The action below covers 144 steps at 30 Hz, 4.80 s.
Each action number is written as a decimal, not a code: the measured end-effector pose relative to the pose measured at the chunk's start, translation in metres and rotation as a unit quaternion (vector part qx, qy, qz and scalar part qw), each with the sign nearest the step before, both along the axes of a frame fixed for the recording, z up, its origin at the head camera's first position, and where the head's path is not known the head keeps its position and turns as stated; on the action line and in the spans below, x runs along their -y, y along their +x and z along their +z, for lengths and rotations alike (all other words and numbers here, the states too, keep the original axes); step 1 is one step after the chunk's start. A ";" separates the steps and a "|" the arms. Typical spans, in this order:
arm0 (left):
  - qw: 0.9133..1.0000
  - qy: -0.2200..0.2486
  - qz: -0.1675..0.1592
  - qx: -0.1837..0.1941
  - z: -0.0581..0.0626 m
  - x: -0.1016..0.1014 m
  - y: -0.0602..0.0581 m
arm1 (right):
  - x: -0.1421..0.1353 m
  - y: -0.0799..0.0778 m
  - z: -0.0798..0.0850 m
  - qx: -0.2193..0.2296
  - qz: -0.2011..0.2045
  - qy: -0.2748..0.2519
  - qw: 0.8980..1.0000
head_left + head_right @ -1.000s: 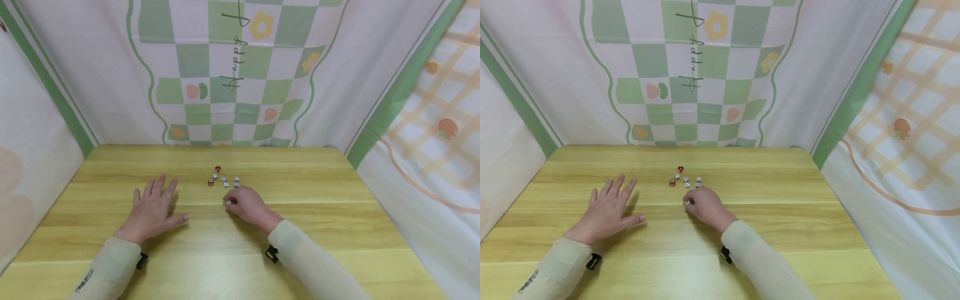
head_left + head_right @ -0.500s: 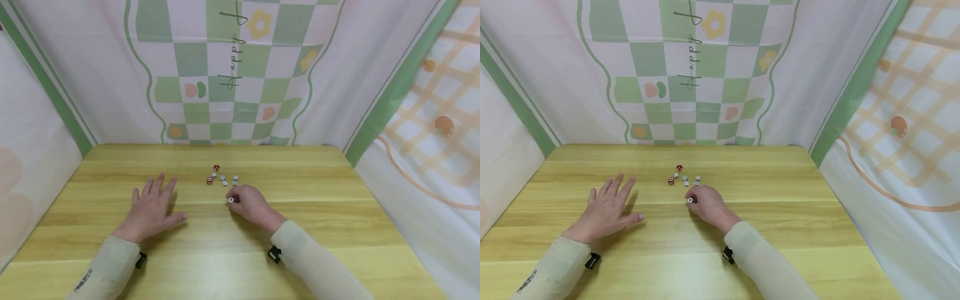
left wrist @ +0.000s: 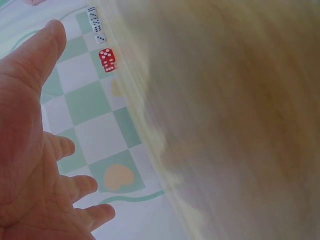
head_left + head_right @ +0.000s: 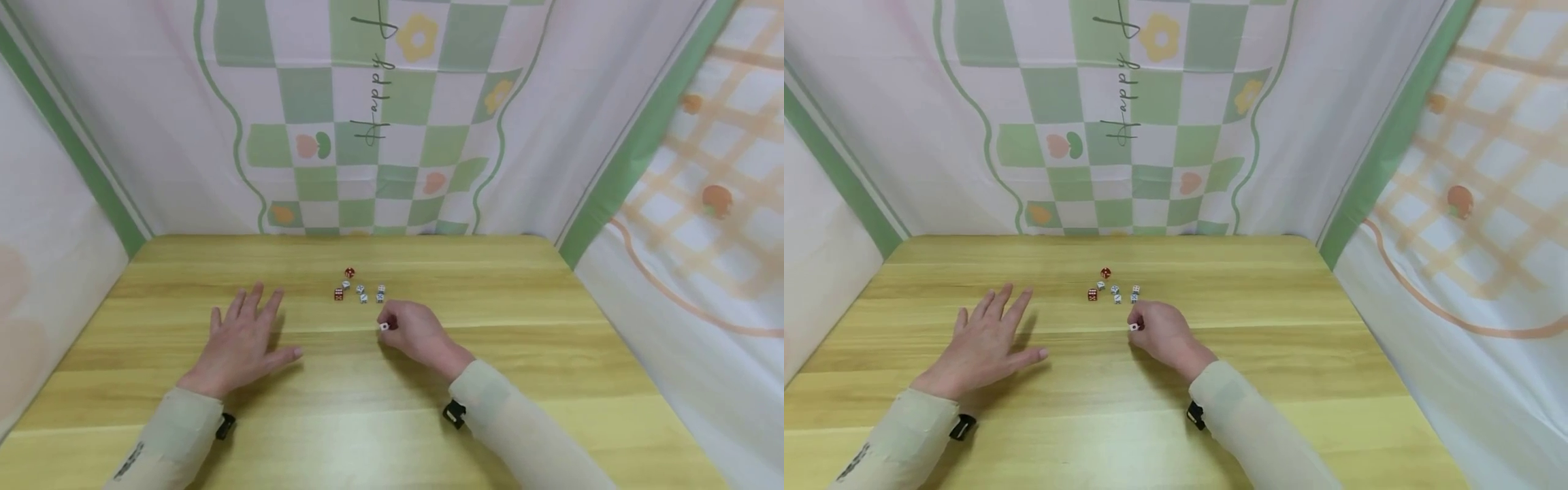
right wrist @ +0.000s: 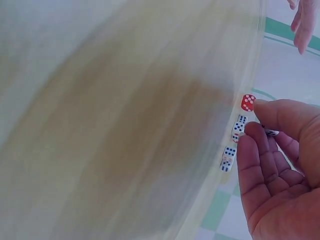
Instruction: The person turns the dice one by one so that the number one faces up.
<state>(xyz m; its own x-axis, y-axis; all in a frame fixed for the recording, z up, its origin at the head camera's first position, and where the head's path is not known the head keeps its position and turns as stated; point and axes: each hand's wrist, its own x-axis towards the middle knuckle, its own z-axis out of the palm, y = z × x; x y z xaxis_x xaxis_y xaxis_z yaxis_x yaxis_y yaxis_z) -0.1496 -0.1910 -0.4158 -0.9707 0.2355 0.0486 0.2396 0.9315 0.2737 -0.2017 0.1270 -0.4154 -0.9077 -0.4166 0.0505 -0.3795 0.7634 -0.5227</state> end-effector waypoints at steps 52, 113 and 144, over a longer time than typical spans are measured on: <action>1.000 0.003 -0.021 -0.004 0.000 0.002 0.002 | -0.092 -0.021 0.005 0.031 -0.094 0.066 0.993; 0.990 -0.039 -0.091 -0.097 0.001 -0.064 -0.064 | -0.120 -0.037 -0.007 0.125 -0.057 -0.028 0.990; 0.994 0.029 -0.090 -0.060 -0.013 -0.079 -0.099 | -0.122 -0.039 -0.011 0.128 -0.050 -0.040 0.990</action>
